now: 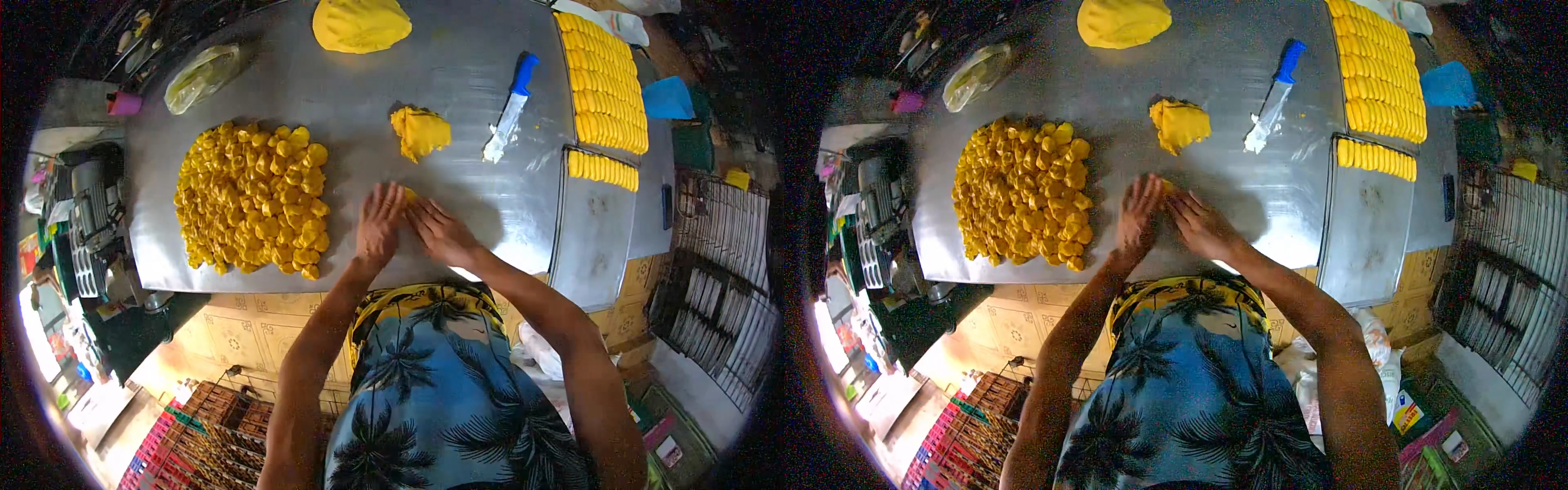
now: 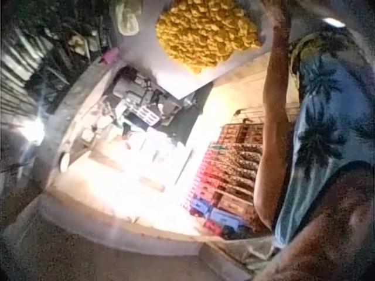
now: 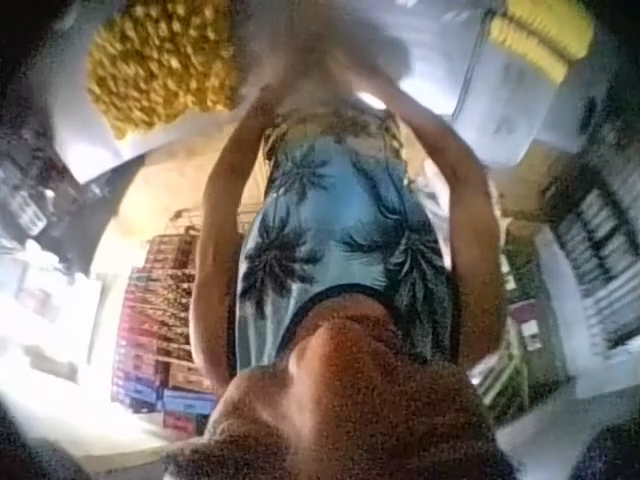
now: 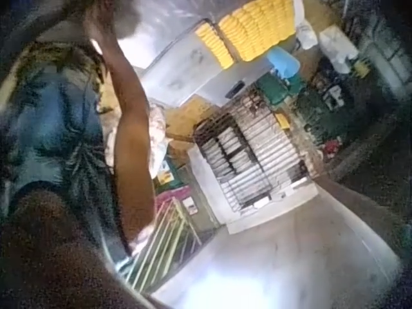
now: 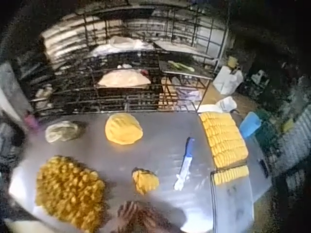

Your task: Rolling small pieces of yellow dough into balls and placing them onto a baking tray.

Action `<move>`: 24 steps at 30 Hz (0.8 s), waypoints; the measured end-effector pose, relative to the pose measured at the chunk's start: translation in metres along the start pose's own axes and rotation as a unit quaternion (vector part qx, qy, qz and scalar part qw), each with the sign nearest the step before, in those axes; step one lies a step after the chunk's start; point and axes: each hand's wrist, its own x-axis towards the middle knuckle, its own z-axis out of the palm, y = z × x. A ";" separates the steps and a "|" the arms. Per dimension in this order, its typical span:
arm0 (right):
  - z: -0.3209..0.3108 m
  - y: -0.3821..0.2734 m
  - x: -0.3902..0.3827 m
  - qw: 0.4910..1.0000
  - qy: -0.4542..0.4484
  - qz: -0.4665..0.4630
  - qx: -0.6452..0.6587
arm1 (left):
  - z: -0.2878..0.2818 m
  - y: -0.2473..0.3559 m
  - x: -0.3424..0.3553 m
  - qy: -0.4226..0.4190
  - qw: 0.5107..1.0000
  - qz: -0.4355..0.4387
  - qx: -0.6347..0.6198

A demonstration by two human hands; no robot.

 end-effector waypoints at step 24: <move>-0.030 0.049 0.001 0.938 0.112 0.049 0.323 | 0.017 0.088 0.009 -0.062 0.992 -0.089 0.068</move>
